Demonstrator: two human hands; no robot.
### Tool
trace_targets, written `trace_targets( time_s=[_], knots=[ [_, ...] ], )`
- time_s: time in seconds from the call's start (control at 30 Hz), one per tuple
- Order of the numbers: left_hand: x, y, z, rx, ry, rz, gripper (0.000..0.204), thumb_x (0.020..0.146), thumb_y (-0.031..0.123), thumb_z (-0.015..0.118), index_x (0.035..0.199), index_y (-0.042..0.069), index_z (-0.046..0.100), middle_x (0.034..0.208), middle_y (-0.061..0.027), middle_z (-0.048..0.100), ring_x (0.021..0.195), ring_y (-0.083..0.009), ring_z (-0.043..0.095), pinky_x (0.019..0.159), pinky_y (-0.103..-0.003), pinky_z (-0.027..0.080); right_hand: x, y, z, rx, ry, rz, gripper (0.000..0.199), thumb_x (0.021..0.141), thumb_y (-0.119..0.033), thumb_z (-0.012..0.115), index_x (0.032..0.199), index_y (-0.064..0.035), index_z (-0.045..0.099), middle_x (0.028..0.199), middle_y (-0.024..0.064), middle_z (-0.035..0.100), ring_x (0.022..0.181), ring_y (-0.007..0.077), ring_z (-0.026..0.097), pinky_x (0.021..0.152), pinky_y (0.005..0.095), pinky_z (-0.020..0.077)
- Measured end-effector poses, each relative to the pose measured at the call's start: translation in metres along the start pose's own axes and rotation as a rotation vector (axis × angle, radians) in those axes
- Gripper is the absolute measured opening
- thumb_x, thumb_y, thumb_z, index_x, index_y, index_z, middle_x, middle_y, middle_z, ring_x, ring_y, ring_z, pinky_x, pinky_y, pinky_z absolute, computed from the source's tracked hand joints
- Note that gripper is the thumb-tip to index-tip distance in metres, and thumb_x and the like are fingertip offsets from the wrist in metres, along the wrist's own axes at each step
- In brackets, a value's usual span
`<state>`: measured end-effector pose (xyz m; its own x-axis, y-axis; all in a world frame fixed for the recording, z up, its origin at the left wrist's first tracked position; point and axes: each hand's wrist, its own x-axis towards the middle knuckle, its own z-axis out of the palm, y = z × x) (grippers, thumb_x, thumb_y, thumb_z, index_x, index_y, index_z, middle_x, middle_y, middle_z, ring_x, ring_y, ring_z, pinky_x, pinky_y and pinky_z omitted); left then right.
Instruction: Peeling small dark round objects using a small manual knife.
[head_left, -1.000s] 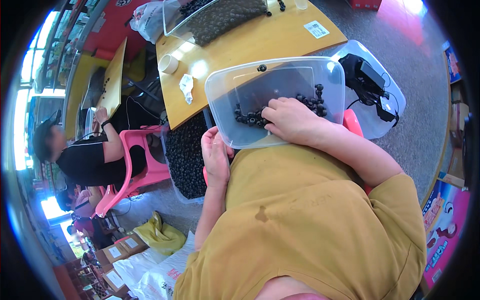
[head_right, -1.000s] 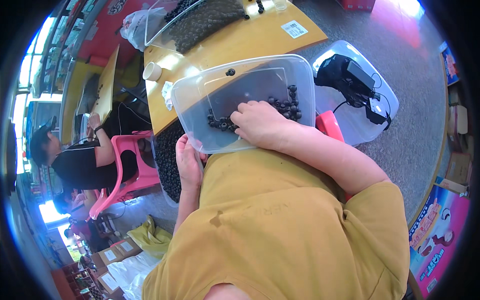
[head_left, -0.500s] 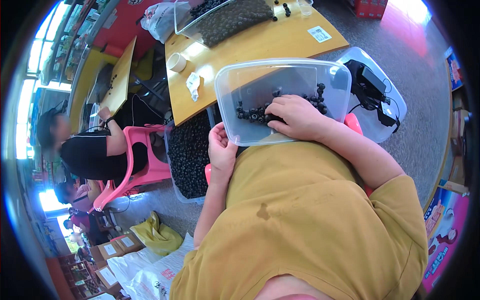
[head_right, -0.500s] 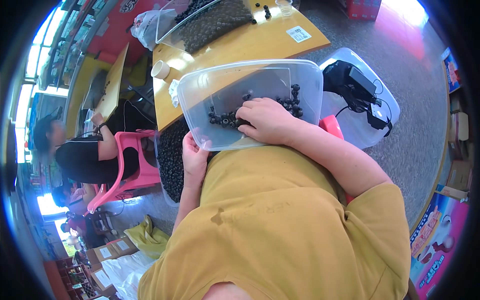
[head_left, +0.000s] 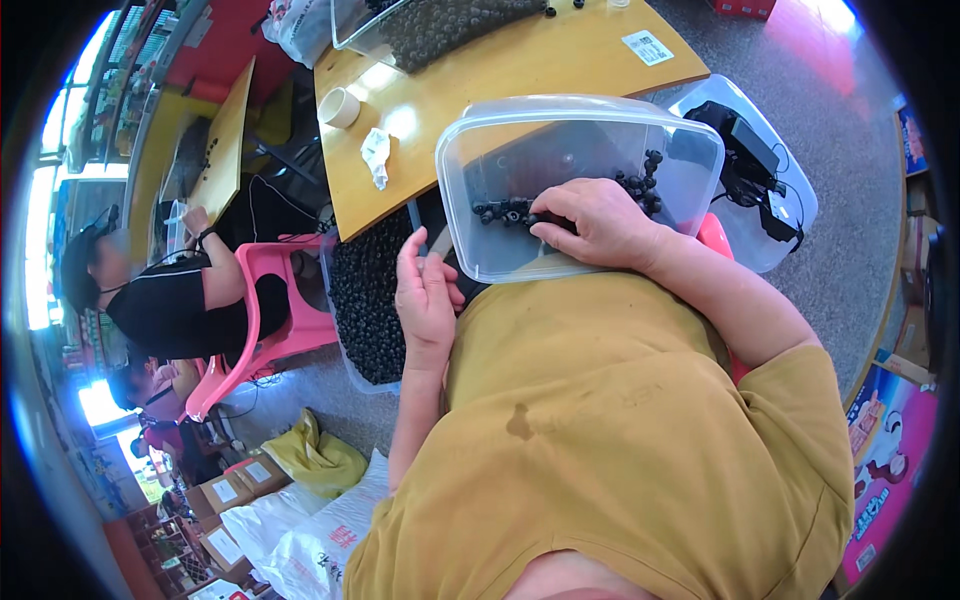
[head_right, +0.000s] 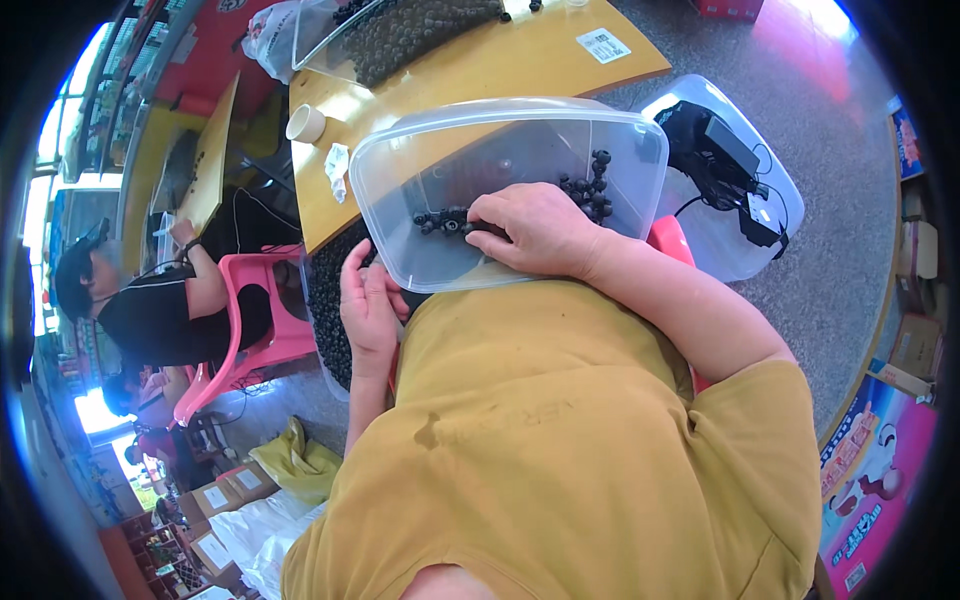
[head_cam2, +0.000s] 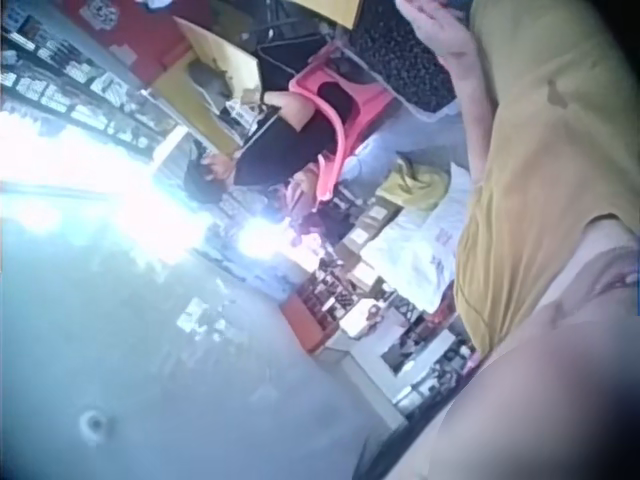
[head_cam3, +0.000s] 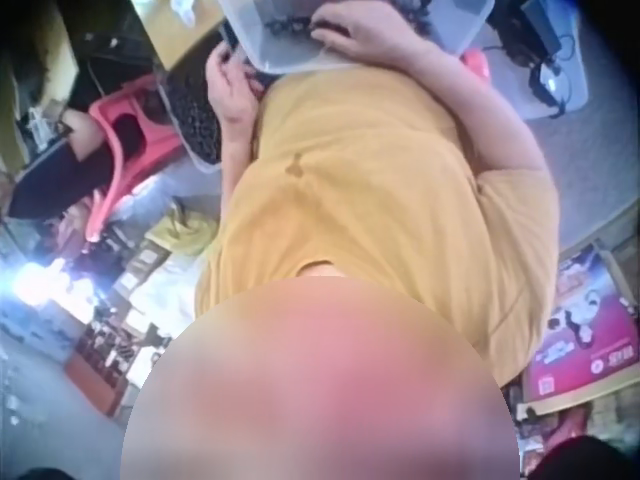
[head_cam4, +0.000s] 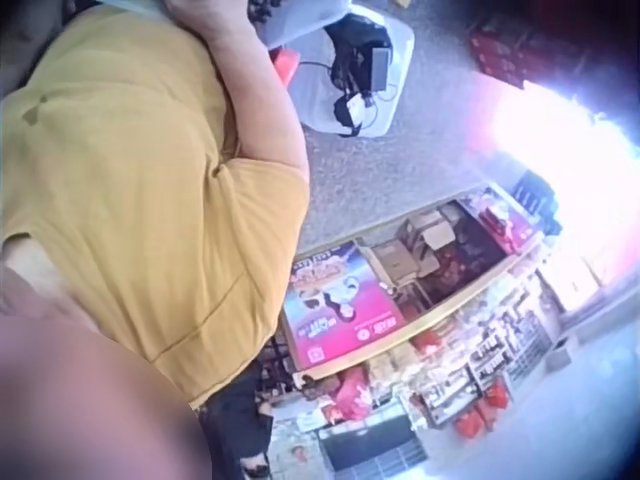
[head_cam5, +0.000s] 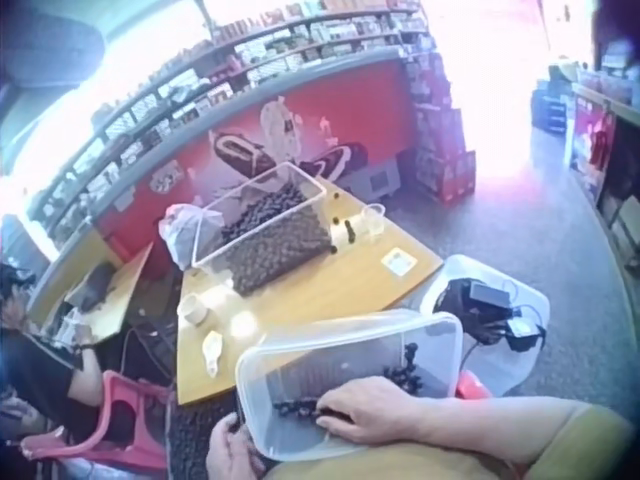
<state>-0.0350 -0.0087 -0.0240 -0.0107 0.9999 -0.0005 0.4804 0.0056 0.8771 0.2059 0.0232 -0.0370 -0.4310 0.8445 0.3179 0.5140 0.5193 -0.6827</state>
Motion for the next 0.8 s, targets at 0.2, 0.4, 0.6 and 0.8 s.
trace_targets(
  time_s=[0.2, 0.4, 0.6, 0.8],
  knots=[
    [0.007, 0.0, -0.003, -0.543, 0.082, -0.102, 0.034, 0.092, 0.017, 0.04, 0.122, 0.003, 0.035, 0.07, -0.0023, 0.05, 0.045, -0.0047, 0.042, 0.04, -0.017, 0.037, 0.0, 0.003, 0.003, -0.034, 0.002, 0.02, 0.021, 0.08, -0.025, 0.056, 0.086, -0.0054, 0.058, 0.077, 0.0136, 0.059, 0.077, 0.0308, 0.057, 0.067, 0.0393, 0.0444],
    [0.01, -0.011, -0.003, -0.671, 0.07, -0.303, 0.03, 0.09, 0.013, 0.043, 0.118, 0.006, 0.039, 0.071, -0.0044, 0.051, 0.045, -0.0085, 0.042, 0.04, -0.022, 0.037, 0.0, 0.002, 0.005, -0.039, 0.021, 0.022, 0.02, 0.08, -0.024, 0.058, 0.087, -0.0047, 0.058, 0.078, 0.0138, 0.059, 0.077, 0.031, 0.057, 0.067, 0.0391, 0.0447],
    [0.009, -0.019, -0.002, -1.001, -0.025, -0.507, 0.022, 0.088, 0.013, 0.048, 0.109, 0.008, 0.046, 0.067, -0.0019, 0.049, 0.046, -0.0091, 0.042, 0.039, -0.022, 0.035, 0.003, 0.0, 0.005, -0.046, 0.011, 0.009, 0.021, 0.079, -0.023, 0.059, 0.088, -0.0041, 0.058, 0.079, 0.014, 0.059, 0.076, 0.031, 0.057, 0.067, 0.0386, 0.0448],
    [0.005, -0.012, 0.005, -0.839, -0.101, -0.381, 0.02, 0.088, 0.021, 0.05, 0.101, 0.005, 0.048, 0.066, -0.0004, 0.05, 0.046, -0.0071, 0.042, 0.041, -0.019, 0.036, 0.002, -0.004, 0.007, -0.055, -0.019, -0.006, 0.022, 0.078, -0.023, 0.059, 0.089, -0.0034, 0.057, 0.081, 0.0136, 0.059, 0.078, 0.0308, 0.057, 0.069, 0.0389, 0.0448]
  ],
)
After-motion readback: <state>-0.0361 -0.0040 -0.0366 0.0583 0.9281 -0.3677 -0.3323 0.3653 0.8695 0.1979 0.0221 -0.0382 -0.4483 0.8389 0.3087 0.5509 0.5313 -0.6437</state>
